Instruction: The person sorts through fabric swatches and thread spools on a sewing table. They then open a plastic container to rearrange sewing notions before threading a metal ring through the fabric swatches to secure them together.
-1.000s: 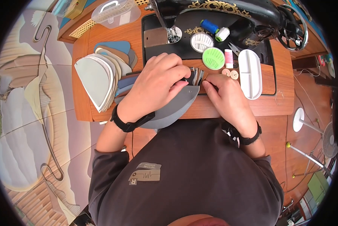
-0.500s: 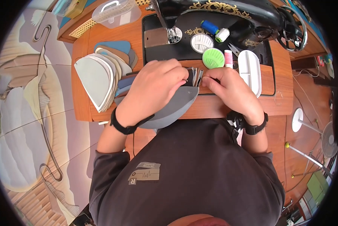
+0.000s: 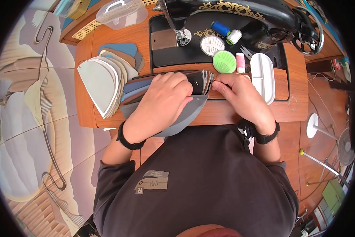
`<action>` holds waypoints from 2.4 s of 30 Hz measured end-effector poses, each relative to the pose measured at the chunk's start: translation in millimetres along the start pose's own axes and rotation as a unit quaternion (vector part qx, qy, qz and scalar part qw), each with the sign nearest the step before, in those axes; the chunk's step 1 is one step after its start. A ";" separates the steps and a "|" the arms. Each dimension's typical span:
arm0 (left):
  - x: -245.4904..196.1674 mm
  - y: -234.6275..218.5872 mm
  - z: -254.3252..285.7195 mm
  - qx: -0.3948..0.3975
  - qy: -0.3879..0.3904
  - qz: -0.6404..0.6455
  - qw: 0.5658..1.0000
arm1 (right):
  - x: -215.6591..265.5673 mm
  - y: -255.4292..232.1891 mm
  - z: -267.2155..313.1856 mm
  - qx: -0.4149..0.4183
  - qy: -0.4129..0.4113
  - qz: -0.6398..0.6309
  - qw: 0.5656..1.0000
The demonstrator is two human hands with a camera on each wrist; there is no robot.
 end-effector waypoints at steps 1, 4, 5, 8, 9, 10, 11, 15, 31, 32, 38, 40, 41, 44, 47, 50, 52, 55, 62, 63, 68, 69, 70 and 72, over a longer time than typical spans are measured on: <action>1.8 -2.2 1.1 0.003 -0.003 0.022 1.000 | 0.3 0.1 0.6 -0.002 -0.001 0.002 1.000; 13.6 -8.7 -0.6 -0.008 -0.072 0.078 0.994 | 2.9 0.7 1.3 -0.007 -0.005 0.010 1.000; 19.2 -10.0 -0.4 -0.015 -0.106 0.094 0.990 | 4.9 0.4 2.4 -0.010 -0.007 0.014 1.000; 21.6 -7.7 -7.6 -0.042 -0.090 0.144 0.985 | 8.1 -1.0 3.2 -0.009 -0.010 0.026 1.000; 20.3 -6.9 -8.5 -0.042 -0.075 0.133 0.987 | 8.6 -1.3 4.0 -0.008 -0.009 0.029 1.000; 19.2 -6.3 -8.8 -0.042 -0.060 0.122 0.990 | 8.2 -1.6 4.5 -0.006 0.000 0.029 1.000; 17.6 -6.5 -9.6 -0.042 -0.045 0.111 0.992 | 8.1 -1.9 4.6 -0.004 0.007 0.030 1.000; 17.9 -8.2 -11.8 -0.020 -0.060 0.120 0.991 | 9.1 -1.4 5.1 -0.021 -0.011 0.023 0.999; 5.5 -12.2 -18.1 -0.017 -0.004 0.022 1.000 | 29.4 -4.0 15.6 -0.138 -0.044 0.143 0.979; 5.4 -12.9 -19.2 -0.020 -0.001 0.019 1.000 | 29.2 -4.2 14.6 -0.131 -0.041 0.137 0.981; 12.0 -7.7 -16.6 0.014 -0.053 0.010 0.998 | 24.2 -3.3 13.9 -0.114 -0.029 0.102 0.988; 11.0 -12.4 -19.3 -0.001 -0.036 -0.005 0.999 | 21.2 -2.8 13.8 -0.102 -0.029 0.082 0.991; 11.7 -14.9 -20.9 -0.009 -0.028 -0.012 0.999 | 21.7 -3.5 14.1 -0.103 -0.035 0.077 0.991; 21.2 -16.2 -24.1 -0.042 0.025 0.023 0.999 | 26.6 -6.4 13.2 -0.097 -0.063 0.082 0.990; 42.1 7.2 -23.5 0.102 -0.039 0.164 0.980 | 28.7 -5.9 11.1 -0.073 -0.081 0.067 0.992; 43.1 12.0 -28.8 0.143 -0.008 0.224 0.964 | 33.5 -8.3 9.3 -0.045 -0.092 0.034 0.994; 42.1 12.1 -28.0 0.163 0.001 0.258 0.952 | 36.4 -8.3 7.9 -0.027 -0.110 0.028 0.993; 42.1 8.7 -26.3 0.182 -0.010 0.289 0.940 | 38.2 -9.7 8.6 -0.014 -0.131 0.004 0.991; 33.4 -2.0 -22.3 0.169 0.028 0.316 0.933 | 29.3 -13.5 11.5 -0.025 -0.136 -0.073 0.988; 31.5 -2.1 -22.0 0.169 0.034 0.325 0.930 | 31.6 -15.1 12.4 -0.042 -0.157 -0.055 0.985; 30.4 2.0 -22.7 0.194 0.052 0.342 0.918 | 37.6 -7.9 8.9 -0.035 -0.101 -0.115 0.988; 30.9 3.4 -22.0 0.201 0.050 0.345 0.915 | 38.5 -6.5 8.3 -0.026 -0.092 -0.115 0.989; 30.3 4.0 -21.9 0.212 0.042 0.347 0.913 | 38.6 -4.8 7.9 -0.017 -0.083 -0.116 0.990; 27.4 2.8 -22.8 0.230 0.026 0.350 0.908 | 30.8 7.1 3.5 0.005 -0.075 -0.185 0.980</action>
Point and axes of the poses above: each hand's wrist, its own z-axis away from the middle knuckle, its own y-axis out of the palm, x = y × z, the point moved 9 cm from there along -z, towards the middle knuckle, and after that the axes turned 2 degrees about z, right-handed, at the moved point
